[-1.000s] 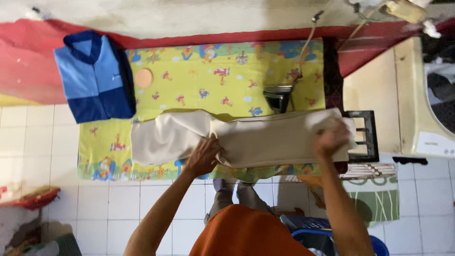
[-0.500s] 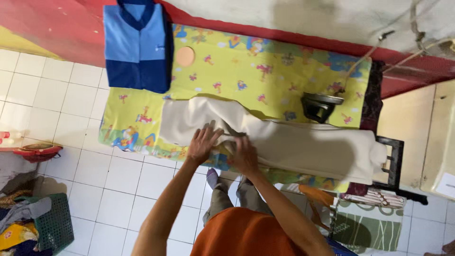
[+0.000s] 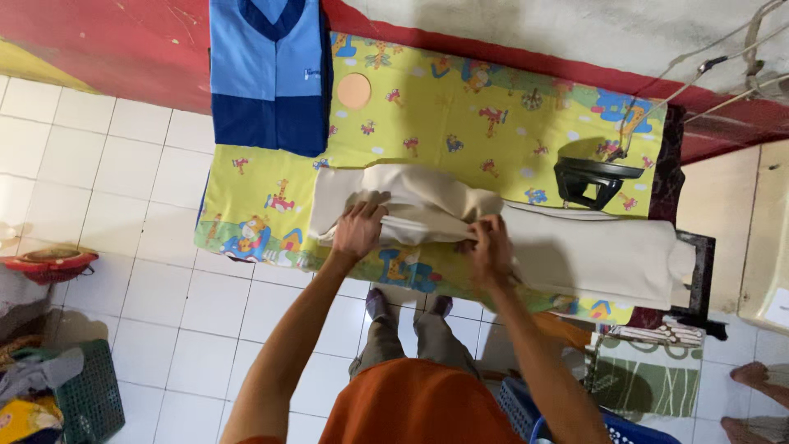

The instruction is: The person irons and folds a pair of beige pants on a table using an iron, smoothing the fabric by hand and folding it multiple times.

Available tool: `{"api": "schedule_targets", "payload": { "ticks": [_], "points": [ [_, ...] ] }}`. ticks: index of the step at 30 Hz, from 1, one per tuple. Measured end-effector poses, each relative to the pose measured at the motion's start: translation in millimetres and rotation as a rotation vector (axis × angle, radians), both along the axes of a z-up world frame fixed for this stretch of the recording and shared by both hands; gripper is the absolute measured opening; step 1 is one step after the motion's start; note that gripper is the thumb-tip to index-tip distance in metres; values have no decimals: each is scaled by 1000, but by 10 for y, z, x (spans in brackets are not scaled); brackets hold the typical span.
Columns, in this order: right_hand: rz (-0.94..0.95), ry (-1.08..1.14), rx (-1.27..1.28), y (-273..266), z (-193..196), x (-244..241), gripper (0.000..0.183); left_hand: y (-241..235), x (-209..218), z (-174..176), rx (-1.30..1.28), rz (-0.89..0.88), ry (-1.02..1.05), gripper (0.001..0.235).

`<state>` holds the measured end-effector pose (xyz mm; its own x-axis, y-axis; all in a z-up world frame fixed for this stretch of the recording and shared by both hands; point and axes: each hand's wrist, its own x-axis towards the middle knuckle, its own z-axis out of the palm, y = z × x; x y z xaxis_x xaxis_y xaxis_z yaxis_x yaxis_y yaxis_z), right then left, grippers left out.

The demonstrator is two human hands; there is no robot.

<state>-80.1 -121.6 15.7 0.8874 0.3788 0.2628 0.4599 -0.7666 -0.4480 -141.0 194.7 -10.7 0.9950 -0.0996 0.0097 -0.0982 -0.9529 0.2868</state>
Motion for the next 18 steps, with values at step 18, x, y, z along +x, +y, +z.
{"api": "schedule_targets", "payload": {
  "ticks": [18],
  "points": [
    [230, 136, -212, 282, 224, -327, 49, 633, -368, -279, 157, -49, -138, 64]
  ]
}}
